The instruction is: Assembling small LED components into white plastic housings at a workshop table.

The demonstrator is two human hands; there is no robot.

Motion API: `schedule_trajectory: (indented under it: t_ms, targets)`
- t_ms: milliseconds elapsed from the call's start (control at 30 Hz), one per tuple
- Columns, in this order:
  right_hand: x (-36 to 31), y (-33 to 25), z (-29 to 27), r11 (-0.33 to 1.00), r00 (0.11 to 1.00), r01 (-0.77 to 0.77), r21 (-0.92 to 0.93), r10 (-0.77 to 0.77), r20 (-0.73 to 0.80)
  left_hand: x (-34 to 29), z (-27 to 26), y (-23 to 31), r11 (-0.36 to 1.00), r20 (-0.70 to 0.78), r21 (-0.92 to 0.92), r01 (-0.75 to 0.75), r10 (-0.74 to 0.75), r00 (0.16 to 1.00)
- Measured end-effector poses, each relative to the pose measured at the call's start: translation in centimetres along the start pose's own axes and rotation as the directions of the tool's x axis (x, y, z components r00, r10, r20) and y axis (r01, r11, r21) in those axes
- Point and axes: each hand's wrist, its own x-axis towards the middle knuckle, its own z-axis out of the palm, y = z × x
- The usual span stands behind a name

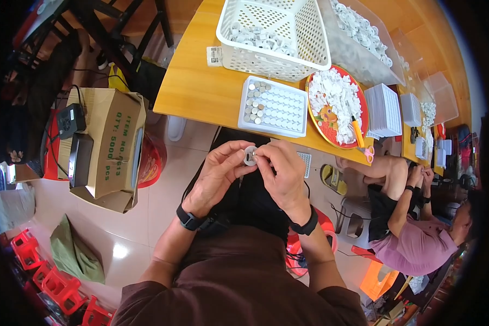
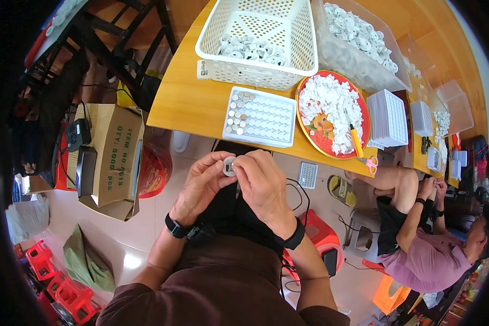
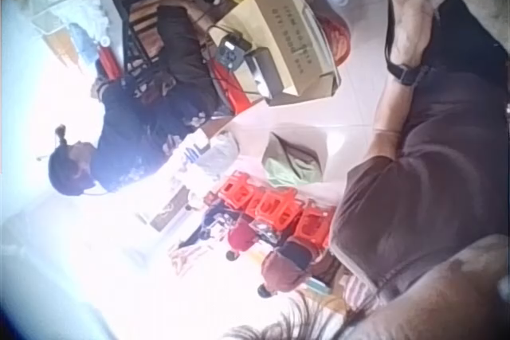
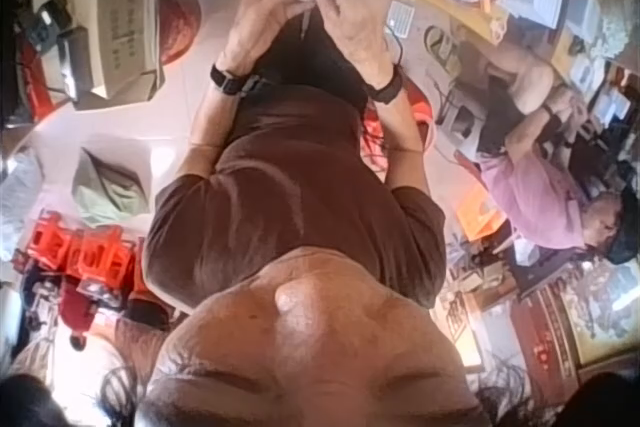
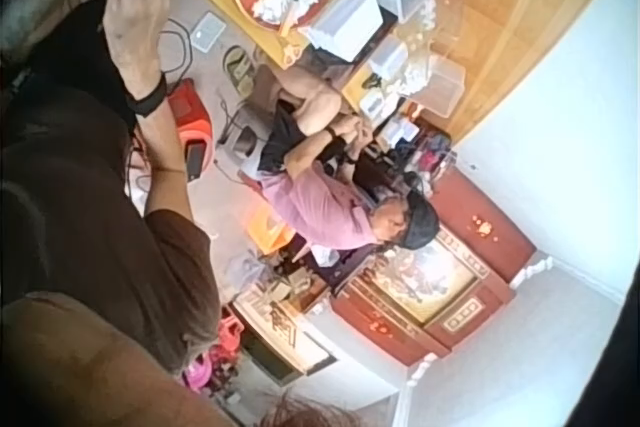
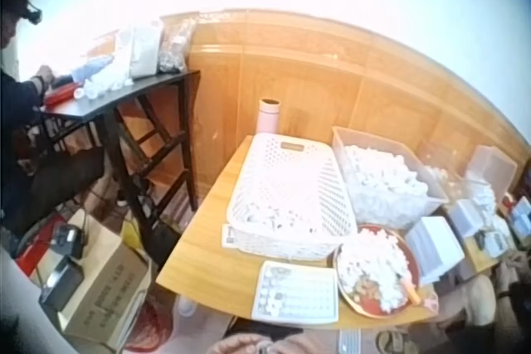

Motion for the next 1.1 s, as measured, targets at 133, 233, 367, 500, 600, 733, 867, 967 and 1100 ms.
schedule_trajectory:
  t_ms: [133, 233, 367, 500, 600, 733, 867, 967, 1100]
  targets:
    - [-0.2, 0.2, -0.1, 0.995, 0.997, 0.079, -0.056, -0.079, 0.003, 0.1, -0.2, -0.3, 0.999, 0.000, 0.045, 0.009, -0.009, 1.000]
    - [-0.2, 0.2, -0.3, 0.995, 0.996, 0.086, -0.053, -0.085, 0.023, -0.1, -0.2, 0.0, 0.996, -0.036, 0.069, 0.056, -0.054, 0.998]
    - [-0.2, 0.1, -0.3, 0.994, 0.995, 0.097, -0.058, -0.095, 0.033, -0.1, -0.1, -0.1, 0.996, -0.040, 0.072, 0.052, -0.049, 0.998]
    - [-0.2, 0.2, -0.5, 0.994, 0.990, 0.084, -0.072, -0.076, 0.115, 0.0, -0.2, -0.4, 0.997, -0.036, 0.071, 0.026, -0.024, 0.999]
    - [-0.1, 0.7, -0.7, 0.995, 0.979, 0.081, -0.058, -0.068, 0.190, 0.0, -0.3, -0.6, 0.997, -0.045, 0.074, 0.025, -0.021, 0.999]
    - [-0.1, 1.1, -1.1, 0.998, 0.972, 0.053, -0.044, -0.041, 0.230, 0.2, -0.4, -0.8, 0.993, -0.033, 0.106, 0.042, -0.039, 0.999]
    - [0.0, 1.5, -1.6, 0.999, 0.965, 0.023, -0.024, -0.016, 0.262, 0.3, 0.4, -0.7, 0.987, -0.033, 0.147, 0.066, -0.062, 0.998]
    - [0.1, 1.9, -1.5, 1.000, 0.965, 0.004, 0.005, -0.005, 0.260, 0.0, 0.0, -0.6, 0.981, -0.056, 0.163, 0.104, -0.096, 0.994]
    - [0.1, 2.5, -2.1, 0.955, 0.919, -0.224, 0.196, 0.140, 0.369, 0.0, -0.1, -1.0, 0.987, -0.036, 0.121, 0.104, -0.100, 0.994]
